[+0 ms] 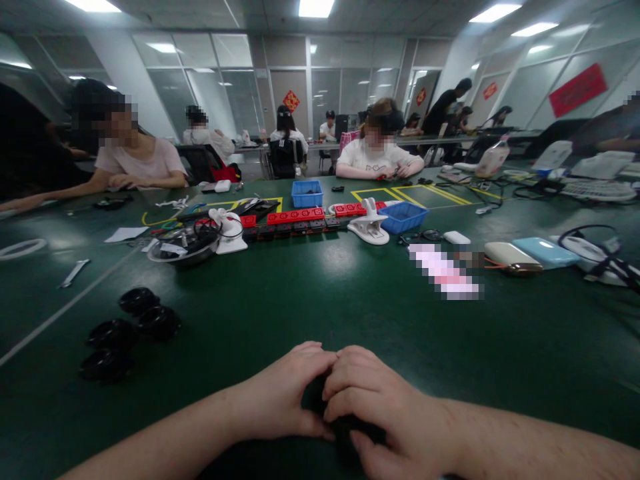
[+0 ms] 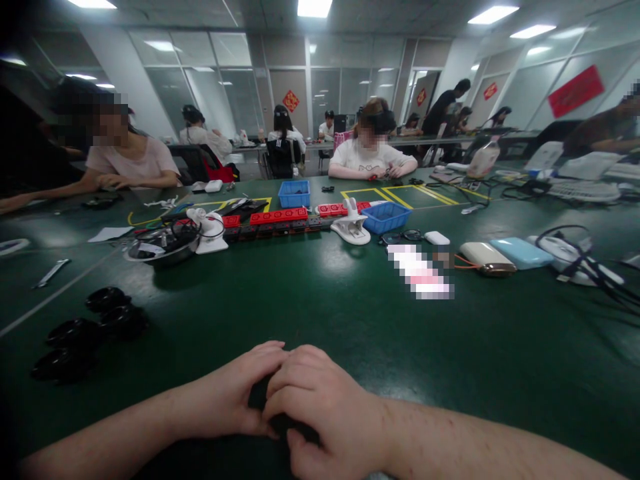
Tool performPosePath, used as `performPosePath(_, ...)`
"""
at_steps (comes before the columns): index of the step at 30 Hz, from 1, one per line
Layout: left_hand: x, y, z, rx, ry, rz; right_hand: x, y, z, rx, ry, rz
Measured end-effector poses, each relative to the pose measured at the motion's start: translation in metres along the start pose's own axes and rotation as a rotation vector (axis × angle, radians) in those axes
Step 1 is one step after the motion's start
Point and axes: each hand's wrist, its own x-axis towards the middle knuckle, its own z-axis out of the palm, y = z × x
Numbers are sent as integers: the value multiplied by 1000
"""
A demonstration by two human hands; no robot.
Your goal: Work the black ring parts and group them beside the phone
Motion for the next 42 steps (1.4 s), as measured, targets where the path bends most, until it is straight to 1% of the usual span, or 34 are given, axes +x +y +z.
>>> performPosePath(3, -2, 0, -2, -12, -40, 8, -1, 0, 0, 24, -24, -1)
performPosePath(9, -2, 1, -3, -34, -118, -7, -4, 0, 3, -3, -80, 32)
performPosePath(14, -3, 1, -6, -32, -114, 37, -5, -1, 3, -6, -86, 7)
performPosePath(17, -3, 4, -4, -21, -105, 72, -5, -1, 1, -25, -71, 2)
performPosePath(19, -2, 7, 1, 28, -53, 47, -5, -1, 1, -43, -37, 7)
performPosePath(20, -2, 9, 5, 67, -3, 15, -5, -1, 1, -53, -18, 18)
performPosePath(22, -2, 12, 13, 148, 125, -84, -6, -1, 2, -76, 5, 59)
performPosePath(24, -2, 13, 21, 202, 222, -188, -7, -1, 4, -95, 1, 112)
performPosePath(25, -2, 13, 25, 218, 244, -225, -7, -1, 5, -99, -5, 136)
performPosePath(27, -2, 14, 30, 240, 245, -253, -7, -1, 7, -95, -14, 171)
performPosePath(31, -2, 12, 31, 263, 227, -220, -7, -1, 10, -90, -19, 218)
performPosePath(35, -1, 6, 25, 263, 195, -144, -5, -1, 8, -64, -12, 216)
performPosePath(38, 2, -3, 19, 242, 151, -38, -3, 0, 4, -8, -14, 178)
performPosePath(42, 5, -13, 13, 164, 127, 84, -1, 1, -1, 42, -29, 79)
